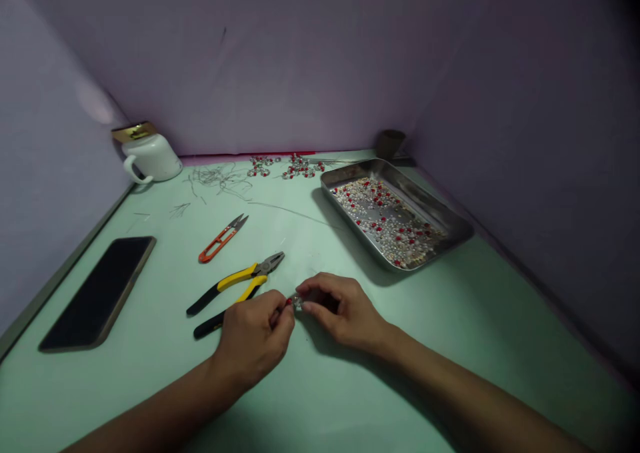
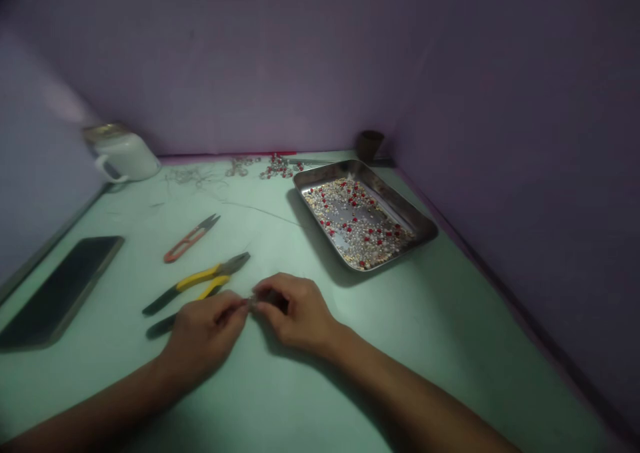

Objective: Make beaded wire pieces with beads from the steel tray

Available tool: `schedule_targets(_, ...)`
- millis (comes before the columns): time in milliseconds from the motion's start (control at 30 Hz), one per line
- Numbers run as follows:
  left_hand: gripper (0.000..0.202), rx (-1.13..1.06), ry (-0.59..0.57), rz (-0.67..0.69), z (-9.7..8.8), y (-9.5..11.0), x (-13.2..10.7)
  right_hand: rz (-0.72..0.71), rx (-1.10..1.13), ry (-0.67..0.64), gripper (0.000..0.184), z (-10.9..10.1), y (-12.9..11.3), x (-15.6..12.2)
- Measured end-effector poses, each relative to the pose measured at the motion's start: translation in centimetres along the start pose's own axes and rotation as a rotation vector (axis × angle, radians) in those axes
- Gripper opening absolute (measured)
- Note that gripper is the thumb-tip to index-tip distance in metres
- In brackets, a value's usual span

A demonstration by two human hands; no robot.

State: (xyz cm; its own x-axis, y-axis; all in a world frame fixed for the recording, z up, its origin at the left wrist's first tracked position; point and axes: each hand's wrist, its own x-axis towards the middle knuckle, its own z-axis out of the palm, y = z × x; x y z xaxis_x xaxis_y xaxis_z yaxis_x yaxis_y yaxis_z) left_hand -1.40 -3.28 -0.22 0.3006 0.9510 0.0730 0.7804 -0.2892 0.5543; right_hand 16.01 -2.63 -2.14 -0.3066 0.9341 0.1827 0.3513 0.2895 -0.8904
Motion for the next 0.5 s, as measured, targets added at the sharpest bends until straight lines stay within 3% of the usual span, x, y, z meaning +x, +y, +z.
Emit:
schedule_targets(167,0.022,0.048,-0.004,0.022,0.13,0.02,-0.06,-0.060,-0.077,0.012,0.013,0.29,0.17,0.00)
schedule_targets(367,0.015,0.024,0.092,0.153,0.59,-0.48,0.02,-0.181,-0.185,-0.011,0.023,0.44,0.02,-0.12)
schedule_targets(500,0.013,0.040,0.101,0.202,0.75,-0.61,0.00,-0.147,-0.265,-0.014,0.022,0.43,-0.34,-0.03)
